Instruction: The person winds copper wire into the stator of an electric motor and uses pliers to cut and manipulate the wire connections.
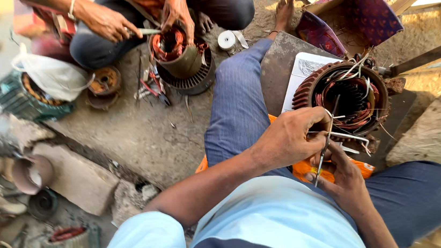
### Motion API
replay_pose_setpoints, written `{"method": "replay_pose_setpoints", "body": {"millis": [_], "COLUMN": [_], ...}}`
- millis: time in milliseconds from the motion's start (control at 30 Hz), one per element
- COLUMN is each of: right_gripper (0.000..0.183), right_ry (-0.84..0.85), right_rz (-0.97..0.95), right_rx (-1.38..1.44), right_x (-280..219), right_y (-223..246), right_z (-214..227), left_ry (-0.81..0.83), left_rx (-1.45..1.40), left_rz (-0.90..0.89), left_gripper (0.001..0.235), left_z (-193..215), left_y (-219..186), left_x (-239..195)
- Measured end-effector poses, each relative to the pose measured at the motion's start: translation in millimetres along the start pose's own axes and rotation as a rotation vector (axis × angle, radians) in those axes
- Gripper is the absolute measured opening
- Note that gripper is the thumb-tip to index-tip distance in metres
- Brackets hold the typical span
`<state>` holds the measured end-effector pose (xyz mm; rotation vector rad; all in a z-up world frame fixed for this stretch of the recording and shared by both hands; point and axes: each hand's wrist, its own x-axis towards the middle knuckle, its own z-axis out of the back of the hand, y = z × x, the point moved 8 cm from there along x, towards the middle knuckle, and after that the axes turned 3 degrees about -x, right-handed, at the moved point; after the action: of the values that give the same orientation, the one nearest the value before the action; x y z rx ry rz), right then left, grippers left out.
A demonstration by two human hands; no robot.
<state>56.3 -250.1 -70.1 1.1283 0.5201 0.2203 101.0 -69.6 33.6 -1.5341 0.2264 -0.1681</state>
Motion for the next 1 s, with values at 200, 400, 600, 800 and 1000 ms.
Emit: {"method": "replay_pose_setpoints", "body": {"millis": [200,400,600,800,1000], "right_gripper": [0.096,0.093,0.082,0.053,0.048], "right_ry": [-0.038,0.004,0.060,0.091,0.110], "right_rz": [-0.141,-0.283,-0.334,-0.091,-0.103], "right_rx": [-0.051,-0.117,-0.035,-0.679,-1.157], "right_x": [-11,-10,-4,-2,52], "right_y": [-32,-56,-55,-77,-171], "right_z": [-7,-7,-18,-1,-10], "left_ry": [-0.039,-0.076,-0.041,-0.019,-0.057], "left_rx": [0.201,0.262,0.305,0.237,0.183], "left_rz": [-0.069,-0.015,0.086,0.112,0.139], "left_gripper": [0.015,0.023,0.022,0.021,0.022], "left_z": [0,2,6,9,39], "left_y": [18,36,49,60,58], "left_x": [1,4,0,-12,-17]}}
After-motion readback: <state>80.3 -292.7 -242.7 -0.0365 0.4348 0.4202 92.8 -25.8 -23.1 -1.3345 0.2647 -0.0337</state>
